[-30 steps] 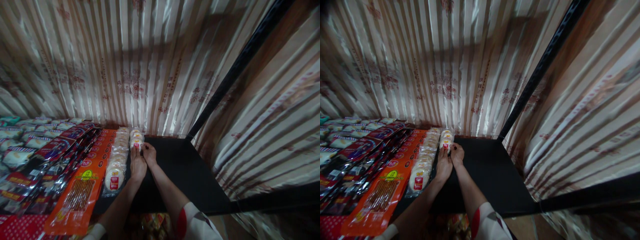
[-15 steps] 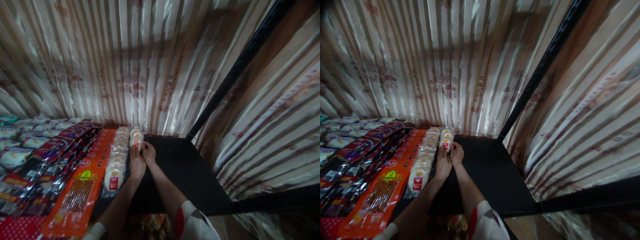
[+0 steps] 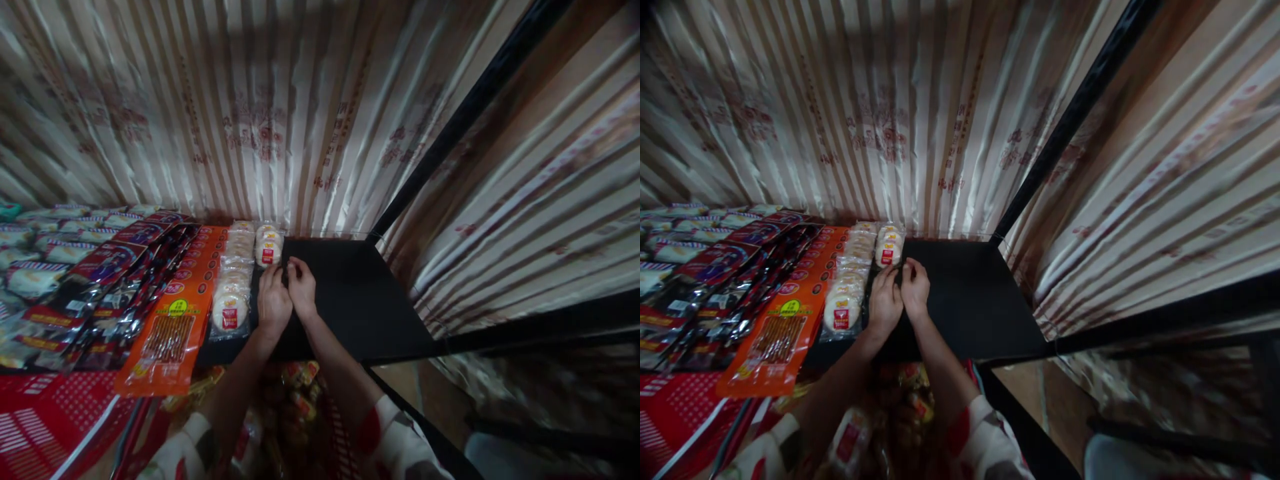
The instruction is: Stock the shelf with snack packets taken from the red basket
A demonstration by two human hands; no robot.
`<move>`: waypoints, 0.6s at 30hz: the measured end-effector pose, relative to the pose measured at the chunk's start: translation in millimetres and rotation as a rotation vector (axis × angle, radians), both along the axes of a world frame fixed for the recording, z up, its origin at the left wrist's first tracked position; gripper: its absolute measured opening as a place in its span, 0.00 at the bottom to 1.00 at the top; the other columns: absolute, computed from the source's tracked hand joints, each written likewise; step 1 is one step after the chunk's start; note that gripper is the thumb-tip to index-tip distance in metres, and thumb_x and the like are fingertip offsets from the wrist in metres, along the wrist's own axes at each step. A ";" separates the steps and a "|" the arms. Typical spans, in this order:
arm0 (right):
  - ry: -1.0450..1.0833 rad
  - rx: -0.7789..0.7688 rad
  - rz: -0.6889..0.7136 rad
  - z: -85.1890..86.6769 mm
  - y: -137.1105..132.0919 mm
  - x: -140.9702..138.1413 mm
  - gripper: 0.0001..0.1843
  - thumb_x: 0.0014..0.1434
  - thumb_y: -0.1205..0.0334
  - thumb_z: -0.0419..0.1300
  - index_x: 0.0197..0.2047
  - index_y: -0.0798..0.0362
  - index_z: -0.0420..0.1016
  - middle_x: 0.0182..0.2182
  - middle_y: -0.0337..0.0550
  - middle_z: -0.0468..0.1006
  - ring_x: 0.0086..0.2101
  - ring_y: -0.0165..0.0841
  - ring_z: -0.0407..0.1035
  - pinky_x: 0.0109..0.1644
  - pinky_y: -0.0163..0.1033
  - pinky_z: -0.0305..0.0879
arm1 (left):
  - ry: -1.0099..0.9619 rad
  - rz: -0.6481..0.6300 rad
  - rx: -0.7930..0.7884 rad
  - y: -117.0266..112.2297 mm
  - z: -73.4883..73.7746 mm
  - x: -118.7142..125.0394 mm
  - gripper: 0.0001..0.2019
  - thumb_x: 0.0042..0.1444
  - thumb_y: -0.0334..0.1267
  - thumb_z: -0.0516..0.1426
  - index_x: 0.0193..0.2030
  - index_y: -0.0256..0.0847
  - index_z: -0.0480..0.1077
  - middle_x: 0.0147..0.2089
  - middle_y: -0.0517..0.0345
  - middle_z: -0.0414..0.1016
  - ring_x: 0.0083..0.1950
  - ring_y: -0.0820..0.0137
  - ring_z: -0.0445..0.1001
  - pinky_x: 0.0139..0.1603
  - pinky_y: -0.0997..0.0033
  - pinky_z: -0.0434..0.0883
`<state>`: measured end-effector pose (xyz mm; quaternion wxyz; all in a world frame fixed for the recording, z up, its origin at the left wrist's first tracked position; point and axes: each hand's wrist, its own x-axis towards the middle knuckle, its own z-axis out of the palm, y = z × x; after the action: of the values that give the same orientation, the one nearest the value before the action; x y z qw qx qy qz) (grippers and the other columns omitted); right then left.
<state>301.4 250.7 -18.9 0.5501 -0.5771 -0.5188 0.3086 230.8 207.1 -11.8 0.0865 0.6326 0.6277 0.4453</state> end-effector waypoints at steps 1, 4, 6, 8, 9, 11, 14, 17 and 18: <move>0.034 -0.001 0.009 2.4 -13.0 2.0 0.17 0.58 0.55 0.51 0.45 0.54 0.71 0.41 0.45 0.77 0.41 0.33 0.71 0.47 0.38 0.66 | -0.004 -0.012 -0.011 -11.7 4.0 0.6 0.19 0.54 0.28 0.45 0.50 0.35 0.68 0.54 0.47 0.70 0.58 0.64 0.64 0.61 0.59 0.62; 0.115 0.017 0.025 6.9 -58.7 9.6 0.16 0.59 0.55 0.49 0.44 0.55 0.71 0.37 0.45 0.77 0.37 0.32 0.72 0.43 0.37 0.67 | -0.022 -0.126 -0.022 -51.2 8.6 3.4 0.18 0.55 0.28 0.43 0.45 0.40 0.70 0.47 0.52 0.74 0.51 0.67 0.69 0.56 0.63 0.66; 0.095 0.008 0.022 5.9 -92.7 16.0 0.16 0.60 0.55 0.49 0.42 0.54 0.72 0.35 0.44 0.77 0.36 0.32 0.72 0.41 0.37 0.67 | -0.050 -0.178 0.011 -78.3 4.1 5.7 0.17 0.56 0.29 0.42 0.41 0.40 0.71 0.43 0.52 0.74 0.48 0.69 0.70 0.53 0.65 0.68; 0.048 0.013 0.035 0.5 -126.4 23.4 0.14 0.60 0.56 0.49 0.40 0.53 0.73 0.33 0.43 0.77 0.35 0.32 0.72 0.41 0.37 0.67 | -0.078 -0.186 -0.011 -104.1 -5.4 8.6 0.16 0.57 0.30 0.42 0.39 0.40 0.71 0.42 0.52 0.74 0.46 0.69 0.71 0.50 0.67 0.69; 0.008 0.002 0.051 -4.0 -142.3 27.3 0.14 0.60 0.56 0.49 0.39 0.52 0.73 0.33 0.44 0.77 0.35 0.32 0.71 0.41 0.37 0.67 | -0.084 -0.199 -0.030 -116.0 -11.4 10.3 0.15 0.56 0.30 0.43 0.37 0.40 0.71 0.40 0.52 0.74 0.44 0.70 0.71 0.48 0.68 0.69; -0.072 -0.025 0.044 -16.5 -170.2 35.2 0.13 0.60 0.57 0.49 0.38 0.51 0.73 0.34 0.44 0.77 0.37 0.32 0.71 0.42 0.37 0.67 | -0.085 -0.233 -0.105 -137.3 -24.9 14.5 0.14 0.57 0.32 0.44 0.34 0.41 0.70 0.37 0.53 0.74 0.41 0.70 0.72 0.44 0.69 0.70; -0.134 -0.084 0.067 -43.0 -197.4 45.7 0.14 0.60 0.57 0.49 0.38 0.51 0.74 0.36 0.46 0.78 0.38 0.34 0.71 0.46 0.40 0.66 | -0.070 -0.282 -0.288 -160.1 -46.0 21.7 0.15 0.57 0.33 0.44 0.34 0.41 0.71 0.37 0.51 0.74 0.40 0.69 0.72 0.44 0.70 0.70; -0.164 -0.267 -0.006 -73.1 -204.4 54.8 0.15 0.58 0.55 0.50 0.38 0.51 0.75 0.37 0.47 0.78 0.41 0.37 0.71 0.50 0.44 0.64 | 0.006 -0.306 -0.568 -170.0 -64.4 27.7 0.16 0.56 0.30 0.44 0.44 0.38 0.71 0.47 0.47 0.74 0.49 0.66 0.71 0.53 0.66 0.67; -0.153 -0.323 -0.072 -82.3 -203.4 58.0 0.16 0.57 0.55 0.49 0.37 0.52 0.75 0.38 0.48 0.78 0.42 0.38 0.71 0.50 0.45 0.64 | 0.032 -0.303 -0.669 -170.9 -69.3 29.0 0.18 0.56 0.30 0.44 0.50 0.37 0.69 0.52 0.45 0.72 0.52 0.65 0.70 0.55 0.65 0.66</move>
<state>359.4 47.3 -101.2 0.4199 -0.6980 -0.4819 0.3229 259.9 36.3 -81.1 0.3438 0.6621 0.6389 0.1877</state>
